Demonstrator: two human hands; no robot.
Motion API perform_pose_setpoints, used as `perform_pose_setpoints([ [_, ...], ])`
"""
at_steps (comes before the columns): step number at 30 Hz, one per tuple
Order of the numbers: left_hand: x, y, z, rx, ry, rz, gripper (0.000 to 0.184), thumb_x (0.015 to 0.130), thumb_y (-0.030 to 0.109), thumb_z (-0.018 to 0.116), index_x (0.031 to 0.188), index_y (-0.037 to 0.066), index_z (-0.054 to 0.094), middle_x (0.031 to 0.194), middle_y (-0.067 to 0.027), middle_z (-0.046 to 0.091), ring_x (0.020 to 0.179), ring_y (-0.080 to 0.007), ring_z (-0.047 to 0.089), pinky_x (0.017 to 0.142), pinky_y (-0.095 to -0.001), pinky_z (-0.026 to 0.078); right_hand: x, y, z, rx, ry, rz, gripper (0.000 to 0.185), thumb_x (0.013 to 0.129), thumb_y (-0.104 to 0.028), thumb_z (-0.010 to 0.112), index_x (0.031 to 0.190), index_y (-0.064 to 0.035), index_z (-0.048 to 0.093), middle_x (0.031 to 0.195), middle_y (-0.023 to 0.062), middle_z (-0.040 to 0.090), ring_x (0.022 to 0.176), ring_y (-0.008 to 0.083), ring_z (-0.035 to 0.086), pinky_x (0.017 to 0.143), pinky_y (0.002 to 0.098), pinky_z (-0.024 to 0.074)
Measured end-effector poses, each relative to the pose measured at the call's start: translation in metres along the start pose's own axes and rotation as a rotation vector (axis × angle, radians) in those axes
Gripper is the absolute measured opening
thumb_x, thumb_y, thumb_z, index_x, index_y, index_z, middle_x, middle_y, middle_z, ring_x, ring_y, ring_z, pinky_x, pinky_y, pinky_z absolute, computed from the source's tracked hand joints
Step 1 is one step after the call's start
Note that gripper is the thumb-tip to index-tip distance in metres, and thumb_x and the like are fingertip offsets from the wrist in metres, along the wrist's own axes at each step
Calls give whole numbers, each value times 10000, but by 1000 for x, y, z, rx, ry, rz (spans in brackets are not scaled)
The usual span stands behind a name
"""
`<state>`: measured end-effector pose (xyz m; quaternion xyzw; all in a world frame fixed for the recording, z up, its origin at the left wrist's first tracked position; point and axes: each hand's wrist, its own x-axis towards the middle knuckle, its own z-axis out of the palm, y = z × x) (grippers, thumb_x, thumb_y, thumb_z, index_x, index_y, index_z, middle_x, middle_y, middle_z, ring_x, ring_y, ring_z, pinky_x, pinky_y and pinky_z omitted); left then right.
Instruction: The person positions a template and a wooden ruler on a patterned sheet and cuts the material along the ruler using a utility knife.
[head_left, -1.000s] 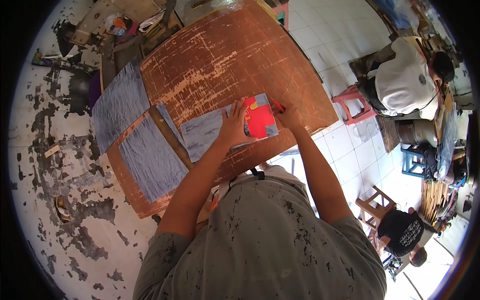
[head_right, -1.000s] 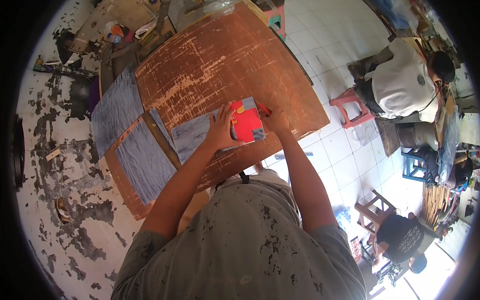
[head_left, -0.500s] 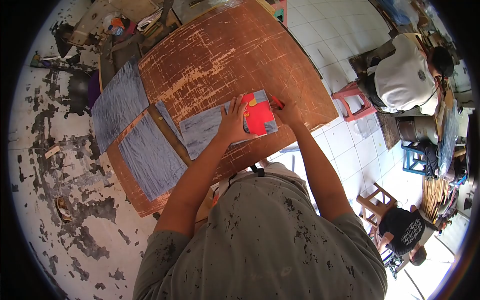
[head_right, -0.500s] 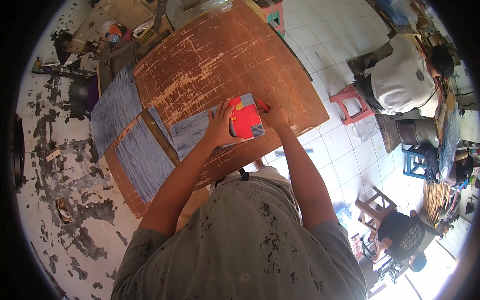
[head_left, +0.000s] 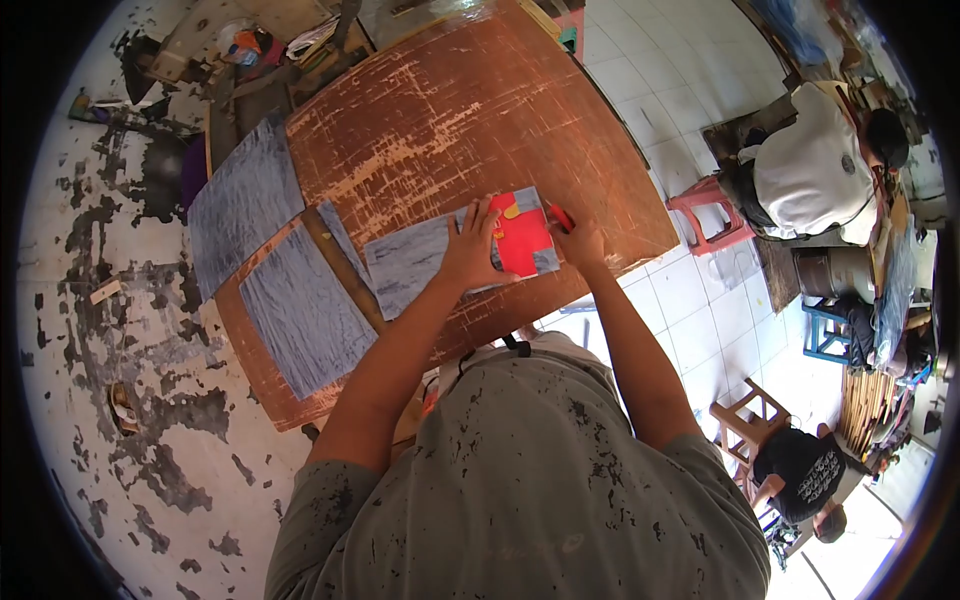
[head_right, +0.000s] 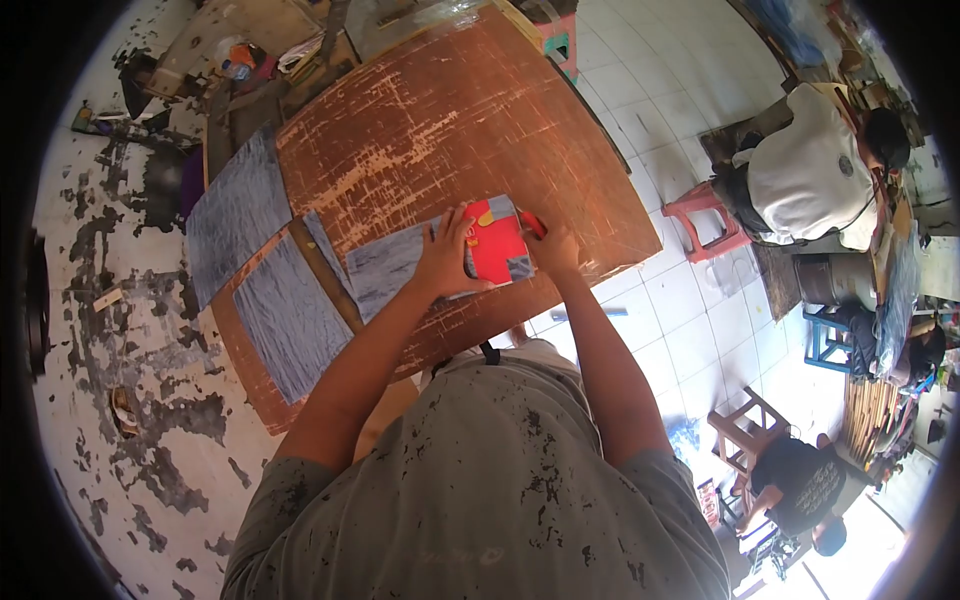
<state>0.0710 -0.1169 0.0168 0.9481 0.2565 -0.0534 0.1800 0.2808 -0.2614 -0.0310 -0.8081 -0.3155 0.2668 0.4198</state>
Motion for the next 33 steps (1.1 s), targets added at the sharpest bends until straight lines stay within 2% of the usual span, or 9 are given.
perform_pose_setpoints([
  [2, -2, 0, -1, -33, 14, 6, 1360, 557, 714, 940, 1597, 77, 338, 1766, -185, 154, 1635, -416, 163, 1220, -784, 178, -8, -13, -3, -33, 37, 18, 357, 873, -287, 814, 1215, -191, 789, 1056, 80, 813, 950, 318, 782, 825, 447, 602],
  [4, -2, 0, -2, -27, 10, 3, 1367, 559, 719, 936, 1601, 73, 331, 1768, -186, 149, 1636, -413, 161, 1221, -784, 175, -17, -23, -5, -133, 192, -143, 347, 869, -233, 814, 1209, -176, 771, 1108, 74, 794, 956, 348, 769, 832, 463, 605],
  [10, -3, -6, 4, -24, 39, 29, 1407, 552, 747, 923, 1615, 67, 302, 1775, -188, 138, 1637, -414, 156, 1223, -785, 160, -29, -41, 6, -252, -25, -471, 450, 828, -140, 832, 1266, -187, 740, 1332, 16, 700, 1134, 315, 719, 910, 464, 610],
  [16, -7, -11, 10, -73, 96, 74, 1443, 548, 768, 912, 1629, 48, 282, 1777, -189, 139, 1642, -416, 137, 1236, -780, 119, -29, -42, 6, -358, -127, -422, 467, 823, -125, 828, 1278, -195, 748, 1389, 6, 667, 1240, 290, 671, 985, 439, 593],
  [24, -30, -25, -2, -207, 174, 78, 1360, 605, 738, 905, 1620, 34, 336, 1779, -226, 126, 1642, -430, 136, 1290, -688, 90, -26, -42, 7, -410, -140, -420, 441, 867, -161, 793, 1301, -216, 739, 1433, -37, 636, 1167, 291, 713, 962, 460, 603],
  [26, -62, -41, -9, -230, 396, -113, 1152, 758, 618, 877, 1605, 26, 366, 1744, -255, 214, 1621, -438, 198, 1289, -641, 163, -25, -45, 5, -398, -156, -426, 428, 878, -167, 787, 1301, -219, 739, 1438, -42, 633, 1172, 294, 712, 967, 462, 601],
  [28, -103, -71, -2, -209, 632, -345, 871, 892, 443, 825, 1549, 12, 451, 1643, -270, 389, 1541, -449, 345, 1247, -597, 275, -26, -51, 6, -391, -223, -248, 425, 876, -173, 806, 1296, -200, 748, 1431, 0, 649, 1258, 296, 660, 999, 447, 578],
  [30, -150, -95, 2, -101, 819, -576, 629, 945, 340, 792, 1427, -6, 581, 1442, -249, 568, 1369, -430, 521, 1147, -538, 410, -25, -48, 7, -363, -227, -283, 424, 881, -175, 804, 1300, -207, 748, 1438, -7, 647, 1254, 295, 664, 991, 451, 582],
  [33, -196, -121, 0, -191, 814, -802, 510, 953, 326, 789, 1319, -3, 660, 1277, -217, 639, 1179, -413, 633, 1017, -514, 506, -25, -42, 10, -354, -185, -369, 427, 885, -176, 804, 1306, -218, 749, 1445, -20, 645, 1244, 292, 672, 979, 458, 587],
])
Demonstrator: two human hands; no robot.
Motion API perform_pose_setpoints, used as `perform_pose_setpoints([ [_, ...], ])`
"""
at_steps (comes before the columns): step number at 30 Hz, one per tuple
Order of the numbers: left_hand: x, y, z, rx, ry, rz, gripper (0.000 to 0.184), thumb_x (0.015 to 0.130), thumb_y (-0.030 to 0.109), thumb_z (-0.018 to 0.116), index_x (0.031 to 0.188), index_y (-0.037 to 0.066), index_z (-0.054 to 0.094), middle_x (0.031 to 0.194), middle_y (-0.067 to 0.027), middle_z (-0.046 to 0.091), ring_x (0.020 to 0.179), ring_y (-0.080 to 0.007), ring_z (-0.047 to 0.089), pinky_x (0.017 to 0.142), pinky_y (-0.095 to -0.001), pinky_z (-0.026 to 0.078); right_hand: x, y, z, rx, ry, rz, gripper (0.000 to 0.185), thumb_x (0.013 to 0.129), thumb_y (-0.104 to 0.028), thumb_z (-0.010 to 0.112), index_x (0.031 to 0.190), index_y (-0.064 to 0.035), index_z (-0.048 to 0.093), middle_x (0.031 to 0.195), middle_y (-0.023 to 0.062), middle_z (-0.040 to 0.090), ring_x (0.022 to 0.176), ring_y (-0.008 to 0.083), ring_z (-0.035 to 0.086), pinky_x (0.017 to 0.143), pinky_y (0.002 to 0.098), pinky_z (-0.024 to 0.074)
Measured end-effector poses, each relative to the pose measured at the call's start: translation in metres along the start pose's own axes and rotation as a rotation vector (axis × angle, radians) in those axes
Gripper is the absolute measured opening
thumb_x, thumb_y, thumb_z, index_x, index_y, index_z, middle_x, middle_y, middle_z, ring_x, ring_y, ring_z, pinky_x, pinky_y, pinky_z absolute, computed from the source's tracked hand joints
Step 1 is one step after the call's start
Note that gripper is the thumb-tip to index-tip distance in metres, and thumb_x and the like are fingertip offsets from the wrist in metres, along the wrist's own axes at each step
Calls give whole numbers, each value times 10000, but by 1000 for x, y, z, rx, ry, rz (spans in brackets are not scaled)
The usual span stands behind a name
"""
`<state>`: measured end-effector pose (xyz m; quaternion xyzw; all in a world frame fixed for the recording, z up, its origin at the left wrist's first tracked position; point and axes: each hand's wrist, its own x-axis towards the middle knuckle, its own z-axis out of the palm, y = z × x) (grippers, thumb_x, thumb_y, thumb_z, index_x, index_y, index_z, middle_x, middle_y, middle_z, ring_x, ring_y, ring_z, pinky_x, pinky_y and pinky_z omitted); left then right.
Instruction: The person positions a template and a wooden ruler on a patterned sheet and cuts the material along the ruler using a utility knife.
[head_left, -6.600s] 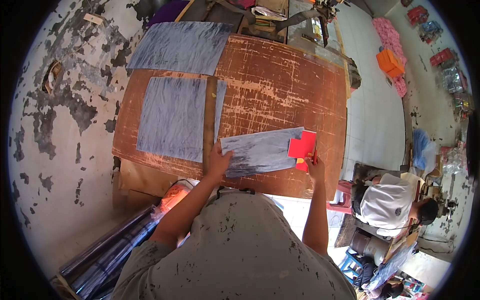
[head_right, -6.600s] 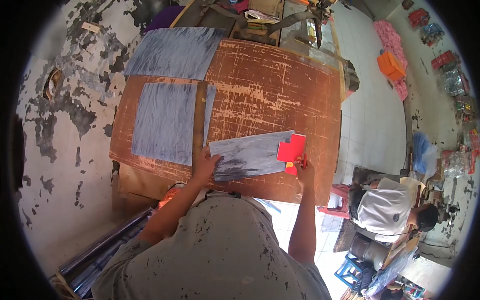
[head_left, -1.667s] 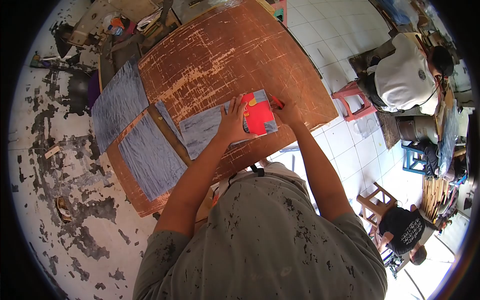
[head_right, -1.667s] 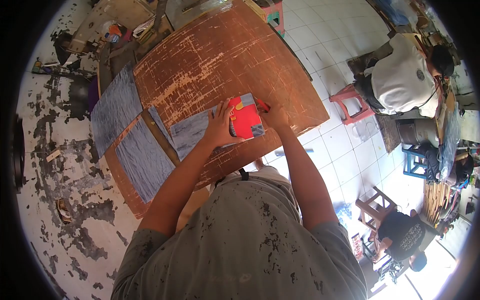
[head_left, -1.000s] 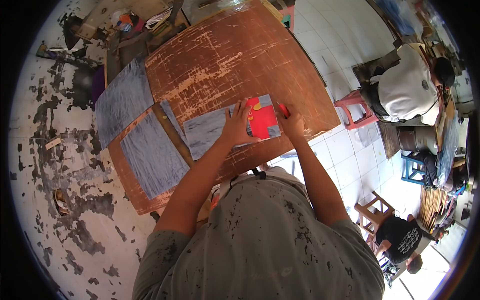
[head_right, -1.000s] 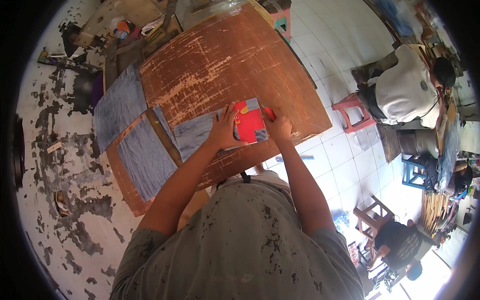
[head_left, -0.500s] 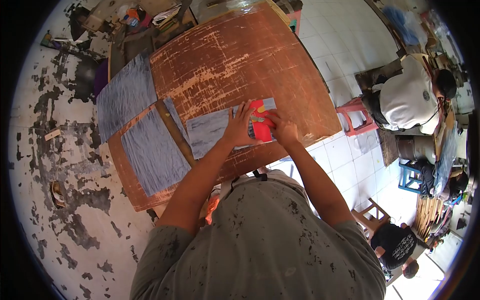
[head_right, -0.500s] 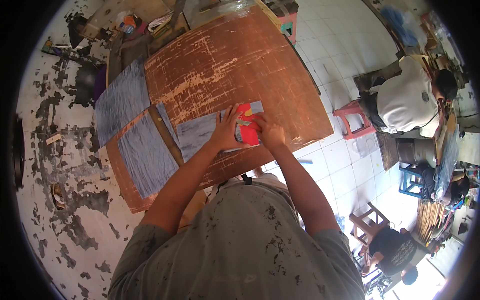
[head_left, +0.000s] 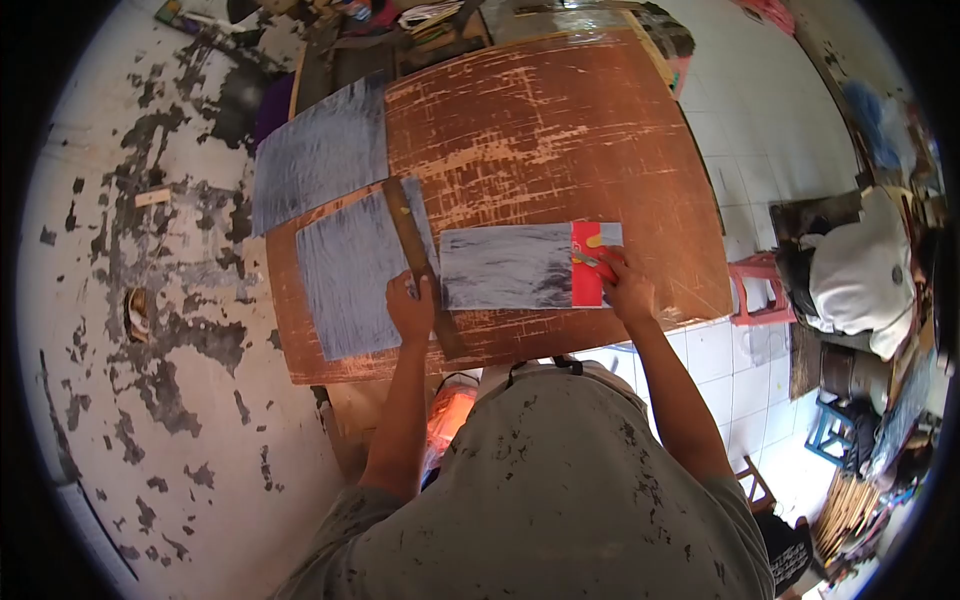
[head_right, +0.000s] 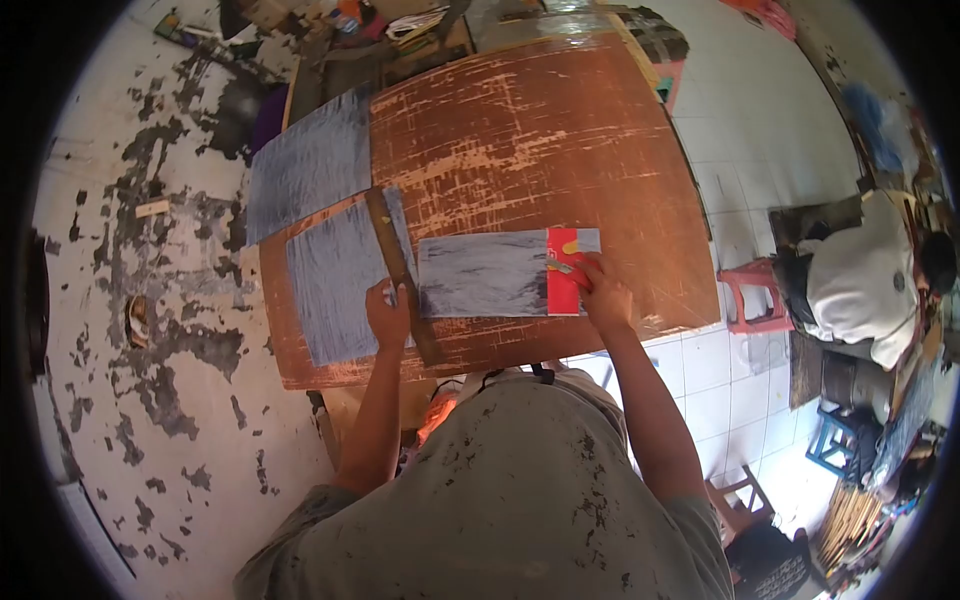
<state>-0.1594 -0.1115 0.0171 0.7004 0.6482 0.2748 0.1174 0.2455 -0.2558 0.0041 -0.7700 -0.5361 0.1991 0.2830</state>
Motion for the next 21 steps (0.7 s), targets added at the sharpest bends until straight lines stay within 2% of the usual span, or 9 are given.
perform_pose_setpoints([
  [2, -3, -11, -6, -88, -93, -275, 490, 948, 386, 789, 1240, 3, 694, 1202, -197, 648, 1039, -407, 673, 899, -501, 552, 0, 5, 3, -39, 49, -39, 423, 885, -172, 808, 1302, -206, 750, 1452, -16, 642, 1234, 296, 678, 967, 455, 590],
  [3, -2, -12, -4, -85, -86, -289, 490, 948, 386, 789, 1240, 3, 694, 1202, -197, 648, 1039, -407, 673, 899, -501, 552, 1, 3, 1, -39, 37, -50, 423, 885, -172, 808, 1302, -206, 750, 1452, -16, 642, 1234, 296, 678, 967, 455, 590],
  [5, 11, -6, 9, 115, -11, -228, 540, 937, 461, 784, 1222, 11, 693, 1154, -189, 652, 962, -402, 687, 861, -500, 563, 2, -2, -4, -10, -78, 88, 433, 879, -154, 808, 1302, -221, 742, 1460, -23, 621, 1255, 274, 668, 983, 457, 592],
  [7, 22, 2, 22, 173, -61, -290, 621, 941, 511, 762, 1251, -11, 630, 1201, -203, 605, 1039, -402, 666, 888, -518, 569, 3, 1, -2, -7, -51, 44, 428, 880, -156, 809, 1298, -222, 743, 1458, -23, 621, 1249, 275, 671, 978, 457, 594],
  [10, 32, 13, 38, 331, -198, -462, 658, 956, 441, 767, 1310, -40, 492, 1344, -233, 468, 1265, -445, 544, 942, -606, 558, 3, 5, 1, -9, -5, -7, 420, 879, -158, 814, 1289, -221, 746, 1449, -20, 625, 1237, 281, 675, 971, 458, 597],
  [14, 39, 13, 44, 341, -204, -521, 660, 948, 391, 791, 1340, -44, 486, 1375, -243, 473, 1291, -438, 538, 975, -605, 545, 4, 4, 2, 2, 4, 2, 414, 871, -163, 823, 1276, -212, 750, 1421, -7, 642, 1230, 290, 676, 971, 453, 597],
  [16, 43, 13, 43, 249, -192, -648, 758, 912, 388, 828, 1426, -25, 455, 1465, -250, 443, 1341, -453, 508, 1008, -605, 531, 3, 7, 4, -2, 15, -4, 409, 866, -163, 827, 1266, -207, 755, 1412, -3, 649, 1236, 292, 671, 974, 453, 595],
  [20, 45, -2, 36, 146, -176, -718, 794, 868, 406, 864, 1438, -14, 504, 1386, -250, 565, 1272, -444, 582, 1014, -563, 538, 2, 12, 8, 21, 68, -53, 354, 905, -220, 815, 1255, -210, 763, 1393, 1, 664, 1187, 296, 693, 931, 434, 599],
  [21, 42, -21, 45, 12, -104, -656, 748, 847, 405, 880, 1380, -14, 563, 1274, -245, 631, 1187, -435, 631, 996, -535, 546, 2, 10, 7, 18, 77, -46, 354, 905, -220, 815, 1255, -210, 763, 1393, 1, 664, 1187, 296, 693, 931, 434, 599],
])
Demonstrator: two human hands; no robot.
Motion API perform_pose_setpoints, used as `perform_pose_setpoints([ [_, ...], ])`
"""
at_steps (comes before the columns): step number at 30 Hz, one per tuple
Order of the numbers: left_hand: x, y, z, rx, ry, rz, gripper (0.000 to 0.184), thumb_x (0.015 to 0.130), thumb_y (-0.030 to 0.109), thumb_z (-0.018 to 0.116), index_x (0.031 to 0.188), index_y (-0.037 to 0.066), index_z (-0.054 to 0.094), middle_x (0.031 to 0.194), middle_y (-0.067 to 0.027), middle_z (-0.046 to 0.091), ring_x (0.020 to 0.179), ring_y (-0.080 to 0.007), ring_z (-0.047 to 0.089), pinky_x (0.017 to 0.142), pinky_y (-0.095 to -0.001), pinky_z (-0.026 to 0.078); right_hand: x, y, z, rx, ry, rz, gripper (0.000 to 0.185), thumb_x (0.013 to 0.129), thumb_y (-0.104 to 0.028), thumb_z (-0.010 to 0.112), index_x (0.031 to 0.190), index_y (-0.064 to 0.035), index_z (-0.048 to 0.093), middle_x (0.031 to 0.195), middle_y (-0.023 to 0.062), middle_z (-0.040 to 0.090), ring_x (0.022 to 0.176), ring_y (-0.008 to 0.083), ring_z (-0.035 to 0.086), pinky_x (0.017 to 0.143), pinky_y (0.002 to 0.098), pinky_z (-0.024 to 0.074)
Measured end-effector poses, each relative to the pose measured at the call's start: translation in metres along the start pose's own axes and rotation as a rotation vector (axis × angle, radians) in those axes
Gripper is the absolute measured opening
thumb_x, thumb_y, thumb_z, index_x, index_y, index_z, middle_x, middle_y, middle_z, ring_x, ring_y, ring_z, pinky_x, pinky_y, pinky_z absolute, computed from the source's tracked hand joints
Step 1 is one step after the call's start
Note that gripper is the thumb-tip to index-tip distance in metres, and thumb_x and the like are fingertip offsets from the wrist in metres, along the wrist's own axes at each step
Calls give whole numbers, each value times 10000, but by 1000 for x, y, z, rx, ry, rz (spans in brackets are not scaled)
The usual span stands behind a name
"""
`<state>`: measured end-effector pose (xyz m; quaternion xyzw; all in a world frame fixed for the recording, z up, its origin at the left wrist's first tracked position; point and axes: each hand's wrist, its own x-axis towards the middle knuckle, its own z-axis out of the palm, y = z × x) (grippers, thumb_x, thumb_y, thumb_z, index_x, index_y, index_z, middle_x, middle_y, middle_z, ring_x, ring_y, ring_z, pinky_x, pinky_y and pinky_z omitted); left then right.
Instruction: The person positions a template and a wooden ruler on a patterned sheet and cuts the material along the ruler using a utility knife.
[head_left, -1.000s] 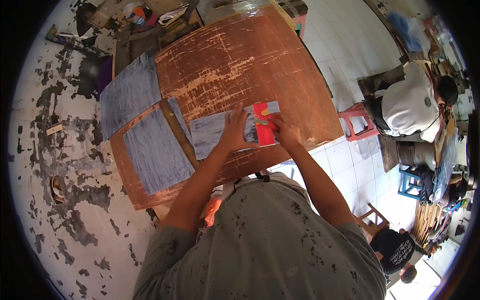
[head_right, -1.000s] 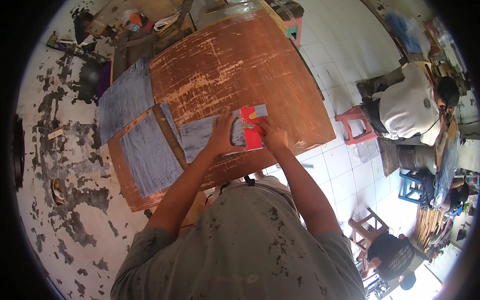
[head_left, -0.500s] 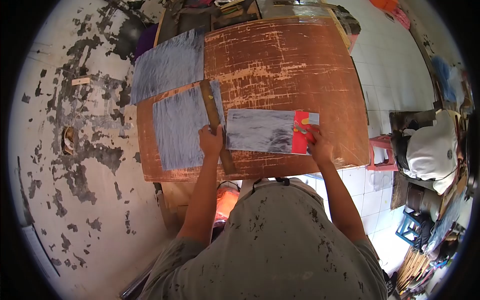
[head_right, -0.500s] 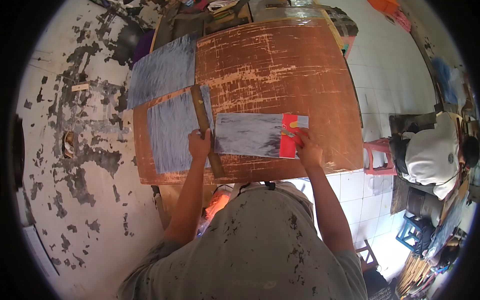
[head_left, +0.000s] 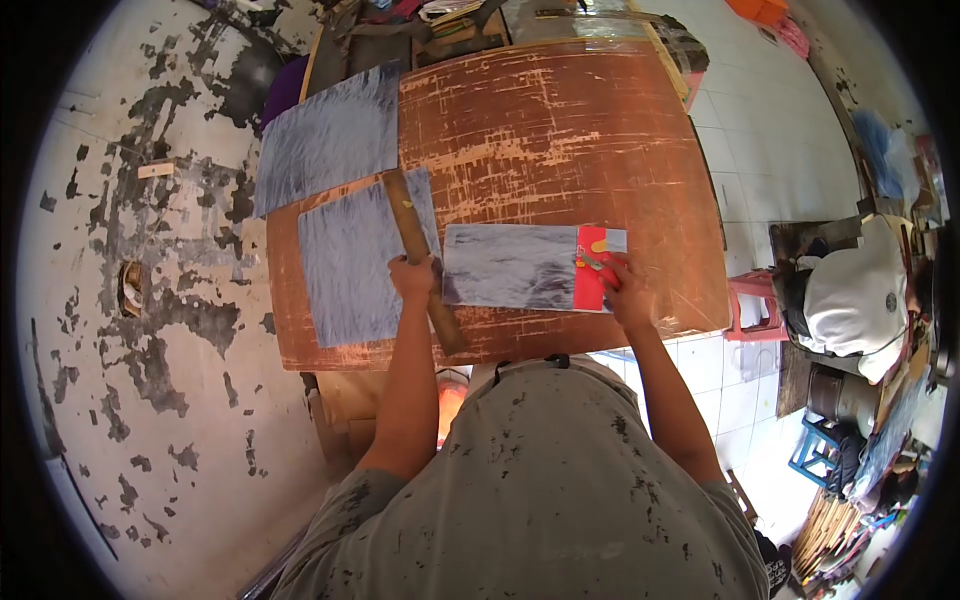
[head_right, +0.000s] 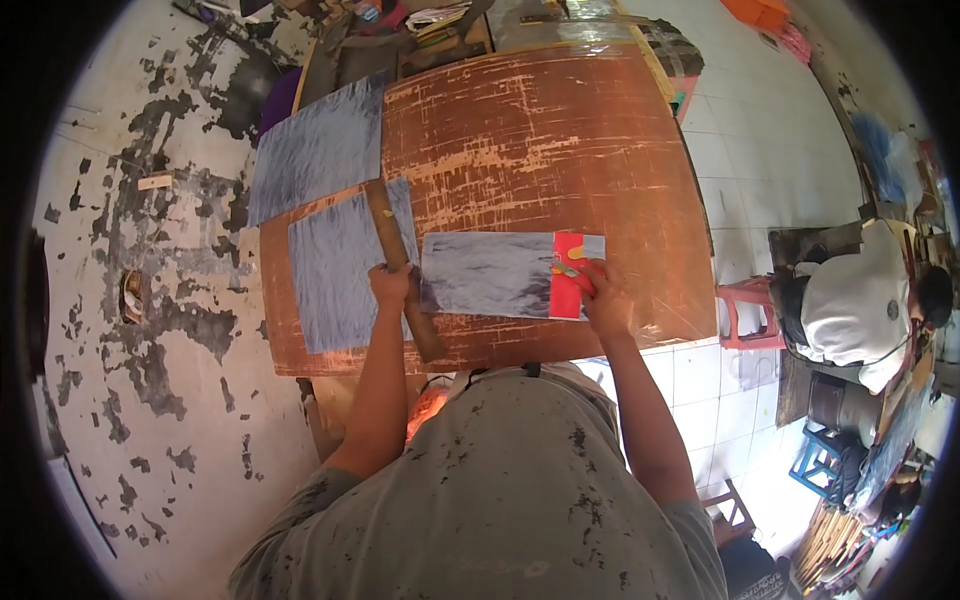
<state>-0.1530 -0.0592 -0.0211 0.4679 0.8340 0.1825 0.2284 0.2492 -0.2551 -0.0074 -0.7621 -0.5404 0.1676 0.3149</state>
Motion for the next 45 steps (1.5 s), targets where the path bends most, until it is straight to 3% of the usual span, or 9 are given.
perform_pose_setpoints([
  [6, 16, -44, -18, -116, 105, 398, 347, 943, 257, 779, 1083, -45, 684, 1023, -205, 734, 893, -358, 699, 846, -457, 547, 0, -3, -2, -8, 27, -6, 367, 878, -199, 818, 1242, -199, 770, 1387, -4, 666, 1263, 286, 650, 983, 450, 589],
  [15, -52, 28, -87, -369, -217, 346, 240, 1083, 230, 605, 1168, 12, 659, 991, -42, 647, 794, -124, 534, 721, -331, 465, 0, -8, -6, -9, -24, 47, 380, 879, -218, 836, 1254, -207, 777, 1380, 3, 662, 1265, 275, 647, 993, 441, 586],
  [21, -83, 80, 30, -445, -479, 590, 305, 1047, 196, 692, 1254, -28, 674, 1054, -97, 768, 880, -160, 692, 798, -311, 539, 1, -11, -8, -26, -15, 47, 354, 873, -207, 843, 1222, -188, 784, 1365, 3, 671, 1210, 287, 678, 977, 440, 594],
  [27, -134, 118, 80, -448, -723, 356, 324, 1017, 218, 733, 1200, -44, 685, 977, -87, 782, 824, -139, 707, 734, -305, 556, 1, -10, -8, -74, -43, 49, 401, 871, -186, 817, 1265, -236, 759, 1402, -50, 634, 1248, 255, 663, 993, 449, 600],
  [34, -141, 120, 81, -290, -647, 631, 353, 956, 231, 791, 1189, -12, 684, 886, -102, 765, 690, -193, 703, 652, -347, 558, 1, -10, -8, -79, -21, 17, 390, 871, -186, 820, 1254, -228, 760, 1398, -41, 636, 1230, 262, 670, 971, 454, 607],
  [37, -142, 133, 59, 53, -604, 784, 363, 874, 244, 832, 1137, 29, 705, 969, -119, 764, 792, -262, 714, 691, -404, 549, 1, -12, -8, -65, -51, 57, 374, 871, -179, 819, 1239, -211, 762, 1385, -33, 639, 1213, 270, 676, 951, 454, 614],
  [40, -133, 137, 46, 170, -494, 993, 599, 824, 340, 866, 1313, 59, 663, 1374, -171, 662, 1169, -323, 666, 943, -472, 548, 0, -13, -9, -60, -26, 40, 367, 866, -165, 822, 1227, -197, 765, 1368, -26, 644, 1204, 272, 677, 945, 454, 616],
  [42, -115, 136, 48, 89, -480, 1440, 926, 784, 448, 883, 1547, 86, 502, 1691, -176, 352, 1511, -360, 413, 1211, -539, 385, 1, -13, -10, -55, -3, 11, 366, 862, -157, 824, 1222, -192, 766, 1360, -22, 647, 1204, 271, 676, 946, 455, 615],
  [45, -97, 136, 59, 185, -671, 1551, 1172, 766, 590, 864, 1679, 108, 311, 1765, -184, 197, 1616, -421, 207, 1309, -596, 182, 0, -13, -10, -43, -15, 21, 375, 852, -145, 832, 1219, -195, 769, 1349, -20, 653, 1208, 273, 669, 956, 453, 610],
])
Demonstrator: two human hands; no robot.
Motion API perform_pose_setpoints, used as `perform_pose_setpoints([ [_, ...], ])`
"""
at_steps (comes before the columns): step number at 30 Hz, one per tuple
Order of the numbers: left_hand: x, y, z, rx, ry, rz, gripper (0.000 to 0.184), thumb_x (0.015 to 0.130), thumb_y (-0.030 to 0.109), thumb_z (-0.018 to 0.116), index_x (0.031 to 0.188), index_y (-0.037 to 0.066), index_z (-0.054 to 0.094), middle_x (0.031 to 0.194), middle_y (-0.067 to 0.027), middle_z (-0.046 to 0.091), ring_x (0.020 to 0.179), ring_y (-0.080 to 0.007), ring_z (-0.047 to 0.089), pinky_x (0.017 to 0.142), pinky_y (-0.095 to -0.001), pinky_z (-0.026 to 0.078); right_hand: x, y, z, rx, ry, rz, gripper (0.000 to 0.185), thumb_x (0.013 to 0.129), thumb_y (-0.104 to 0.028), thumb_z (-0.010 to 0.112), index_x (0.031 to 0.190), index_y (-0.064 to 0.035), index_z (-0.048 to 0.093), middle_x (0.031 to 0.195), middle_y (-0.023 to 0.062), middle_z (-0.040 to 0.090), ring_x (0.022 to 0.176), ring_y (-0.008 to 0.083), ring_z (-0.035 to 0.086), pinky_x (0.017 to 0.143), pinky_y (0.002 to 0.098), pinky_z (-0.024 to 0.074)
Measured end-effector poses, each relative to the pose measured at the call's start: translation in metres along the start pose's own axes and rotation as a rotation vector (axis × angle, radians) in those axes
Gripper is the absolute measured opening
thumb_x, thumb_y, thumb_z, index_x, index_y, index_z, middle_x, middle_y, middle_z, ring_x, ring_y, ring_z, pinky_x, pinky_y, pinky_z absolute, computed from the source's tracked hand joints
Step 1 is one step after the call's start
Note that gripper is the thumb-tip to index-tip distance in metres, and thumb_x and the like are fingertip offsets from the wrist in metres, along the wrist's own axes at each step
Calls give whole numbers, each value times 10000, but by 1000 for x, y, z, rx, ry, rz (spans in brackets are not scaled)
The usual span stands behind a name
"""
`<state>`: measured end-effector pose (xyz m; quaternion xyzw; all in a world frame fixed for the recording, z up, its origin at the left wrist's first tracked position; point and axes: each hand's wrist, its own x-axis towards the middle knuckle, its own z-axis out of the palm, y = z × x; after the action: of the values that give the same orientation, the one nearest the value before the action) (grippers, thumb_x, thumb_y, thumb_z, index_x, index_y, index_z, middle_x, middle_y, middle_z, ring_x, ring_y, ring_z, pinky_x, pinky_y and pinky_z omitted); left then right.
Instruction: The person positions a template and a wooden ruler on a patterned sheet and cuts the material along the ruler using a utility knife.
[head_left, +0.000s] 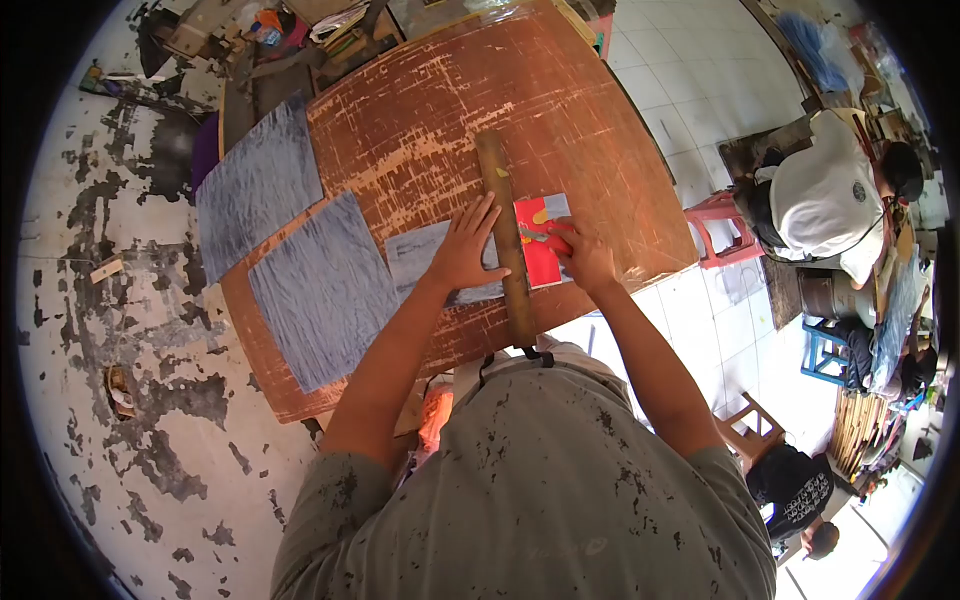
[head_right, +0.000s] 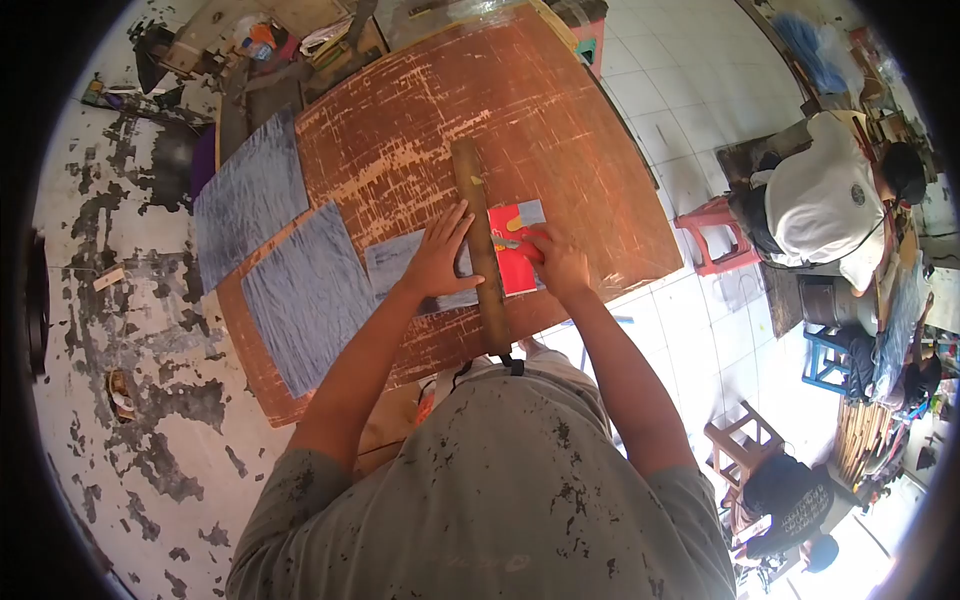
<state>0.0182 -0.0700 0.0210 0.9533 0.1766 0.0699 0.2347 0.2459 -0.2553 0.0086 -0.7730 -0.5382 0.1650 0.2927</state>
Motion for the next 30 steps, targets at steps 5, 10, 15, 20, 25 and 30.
perform_pose_setpoints([
  [5, -1, -11, 6, 18, -68, -12, 1266, 728, 685, 849, 1695, 100, 279, 1783, -184, 153, 1634, -418, 181, 1310, -618, 158, 1, 3, 2, 7, 12, -25, 394, 848, -151, 839, 1231, -200, 764, 1360, -20, 648, 1220, 282, 662, 974, 454, 600],
  [10, -3, -8, 10, 63, -53, -28, 1292, 707, 721, 846, 1699, 115, 281, 1787, -178, 141, 1633, -407, 203, 1287, -679, 147, 2, 3, 3, -23, -24, 6, 413, 851, -170, 843, 1252, -210, 754, 1373, -24, 645, 1218, 286, 671, 975, 466, 598],
  [15, -2, -10, 11, 53, -49, -13, 1304, 696, 737, 841, 1702, 128, 278, 1791, -169, 135, 1631, -405, 216, 1273, -711, 140, 1, 5, 5, 0, -20, 15, 414, 856, -182, 845, 1257, -221, 752, 1378, -26, 644, 1205, 290, 681, 974, 476, 597],
  [20, -1, -11, 12, 65, -58, -11, 1308, 697, 746, 833, 1705, 132, 268, 1794, -166, 125, 1633, -401, 212, 1274, -710, 135, 1, 9, 7, 2, -21, 1, 414, 865, -189, 838, 1268, -233, 749, 1379, -27, 643, 1201, 295, 684, 964, 478, 601],
  [25, 0, -8, 10, 98, -86, -30, 1288, 714, 812, 773, 1688, 105, 314, 1794, -150, 123, 1641, -356, 203, 1301, -682, 105, 2, 1, 1, 8, -71, 68, 410, 871, -184, 831, 1270, -226, 746, 1380, -30, 642, 1208, 294, 681, 966, 478, 600],
  [30, 4, 2, 1, 178, -92, -45, 1305, 696, 777, 809, 1681, 80, 312, 1783, -154, 150, 1641, -352, 193, 1303, -680, 123, 2, 0, -1, -8, -42, 40, 399, 878, -178, 822, 1268, -218, 744, 1379, -31, 641, 1199, 290, 686, 961, 472, 603],
])
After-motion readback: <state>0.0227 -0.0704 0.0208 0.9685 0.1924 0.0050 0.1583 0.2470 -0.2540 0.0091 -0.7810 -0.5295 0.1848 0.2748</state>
